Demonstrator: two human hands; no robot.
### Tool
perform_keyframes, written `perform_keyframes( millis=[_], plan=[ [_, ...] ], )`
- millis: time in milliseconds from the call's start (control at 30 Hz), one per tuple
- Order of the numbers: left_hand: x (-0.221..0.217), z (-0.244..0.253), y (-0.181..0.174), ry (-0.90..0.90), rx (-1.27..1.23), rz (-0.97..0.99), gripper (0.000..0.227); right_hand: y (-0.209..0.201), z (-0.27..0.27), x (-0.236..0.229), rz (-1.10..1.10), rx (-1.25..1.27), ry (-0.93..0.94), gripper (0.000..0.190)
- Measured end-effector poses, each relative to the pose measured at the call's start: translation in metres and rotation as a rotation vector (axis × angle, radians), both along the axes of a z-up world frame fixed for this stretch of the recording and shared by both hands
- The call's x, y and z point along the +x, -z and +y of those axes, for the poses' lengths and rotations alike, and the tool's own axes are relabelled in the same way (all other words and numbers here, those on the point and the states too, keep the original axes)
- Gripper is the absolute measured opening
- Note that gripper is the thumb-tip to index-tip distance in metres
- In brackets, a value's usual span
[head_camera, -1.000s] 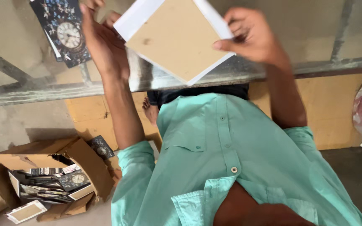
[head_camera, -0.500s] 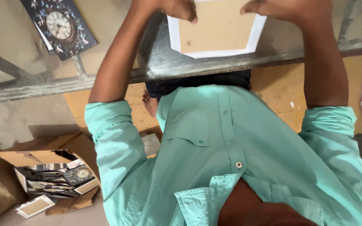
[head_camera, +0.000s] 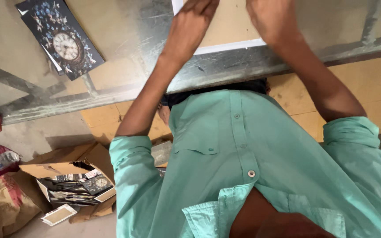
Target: The person assembles wall clocks by inserting the clock face into a black frame and securing it with a backing board. They handle the components one at a time, aligning the face and pressing the backing into place, then stacking the finished units on the table.
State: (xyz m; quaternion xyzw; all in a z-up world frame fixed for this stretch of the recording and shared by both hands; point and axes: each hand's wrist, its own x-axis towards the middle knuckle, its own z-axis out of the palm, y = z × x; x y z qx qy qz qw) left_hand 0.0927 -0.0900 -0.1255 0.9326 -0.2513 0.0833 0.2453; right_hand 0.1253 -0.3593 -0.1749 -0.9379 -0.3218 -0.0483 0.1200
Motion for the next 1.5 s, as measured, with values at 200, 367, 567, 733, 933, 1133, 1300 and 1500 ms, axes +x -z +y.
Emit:
perform_keyframes(
  millis=[200, 367, 567, 733, 933, 1133, 1300, 1500],
  plan=[
    [-0.001, 0.005, 0.007, -0.099, -0.056, 0.046, 0.033, -0.042, 0.038, -0.034, 0.086, -0.08, -0.073, 0.084],
    [-0.008, 0.038, 0.007, -0.176, -0.078, 0.032, 0.026, -0.071, 0.0, -0.036, 0.374, -0.129, 0.255, 0.104],
    [-0.004, 0.045, -0.002, -0.328, 0.01, -0.037, 0.039, -0.085, -0.008, -0.041, 0.217, -0.013, 0.309, 0.087],
    [0.016, -0.022, 0.009, -0.359, 0.03, -0.192, 0.038, -0.061, 0.06, -0.056, 0.317, 0.061, 0.24, 0.111],
    [0.038, 0.015, -0.012, -0.179, -0.066, 0.255, 0.04, -0.037, 0.056, -0.056, 0.129, 0.248, 0.359, 0.15],
    [0.017, 0.033, -0.024, 0.242, -0.793, 0.72, 0.029, -0.017, 0.01, -0.071, 0.758, 1.347, 0.308, 0.072],
    [0.011, 0.07, -0.075, 0.353, -1.281, 0.694, 0.049, -0.113, -0.04, -0.066, 0.865, 0.816, 0.288, 0.027],
    [0.043, 0.041, -0.097, 0.853, -0.464, 0.778, 0.083, -0.171, -0.003, -0.036, 0.43, 0.029, -0.13, 0.041]
  ],
)
